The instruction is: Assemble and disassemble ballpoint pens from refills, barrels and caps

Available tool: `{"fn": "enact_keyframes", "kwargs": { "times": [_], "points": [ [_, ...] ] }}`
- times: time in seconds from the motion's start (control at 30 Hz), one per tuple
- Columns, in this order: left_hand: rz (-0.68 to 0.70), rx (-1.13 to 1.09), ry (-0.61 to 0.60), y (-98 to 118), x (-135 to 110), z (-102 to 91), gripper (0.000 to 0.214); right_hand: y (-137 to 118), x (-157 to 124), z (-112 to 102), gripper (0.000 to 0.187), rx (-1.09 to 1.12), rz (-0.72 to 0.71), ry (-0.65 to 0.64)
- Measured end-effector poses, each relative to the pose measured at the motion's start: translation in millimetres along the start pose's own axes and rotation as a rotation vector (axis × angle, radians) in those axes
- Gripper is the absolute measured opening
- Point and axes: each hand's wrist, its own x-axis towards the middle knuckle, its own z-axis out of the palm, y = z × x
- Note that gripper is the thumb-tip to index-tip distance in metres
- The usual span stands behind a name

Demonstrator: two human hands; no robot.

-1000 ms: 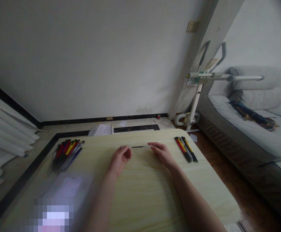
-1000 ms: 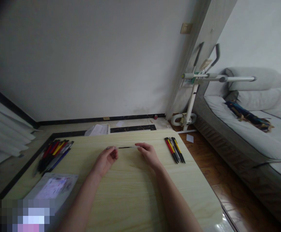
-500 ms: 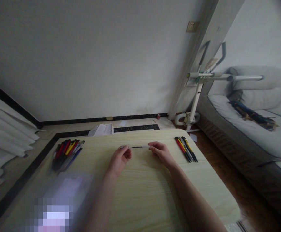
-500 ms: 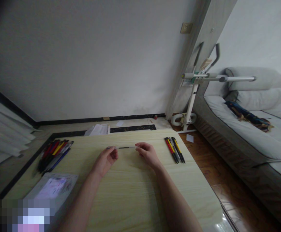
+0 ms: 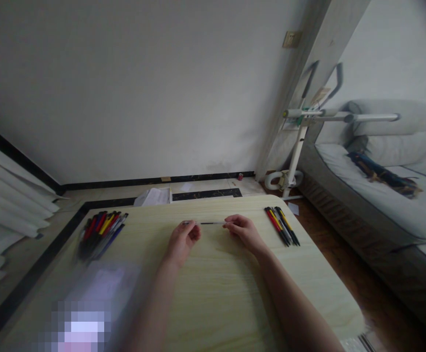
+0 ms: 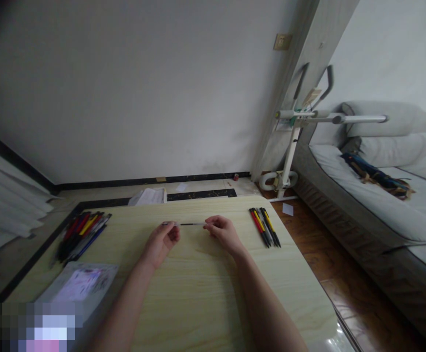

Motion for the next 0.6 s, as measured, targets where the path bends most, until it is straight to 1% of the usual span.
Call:
{"fn": "enact_keyframes", "kwargs": {
  "times": [0.33,0.6],
  "points": [
    [0.045,0.082,0.041,-4.5,0.6,-0.1,0.027,0.4,0.7,-0.5,0.028,0.011,-0.009,0.023],
    [0.056,0.087,0.037,-5.6,1.9,-1.9,0.026,-1.7,-0.3,-0.3,0.025,-0.001,-0.001,0.013]
  ]
}}
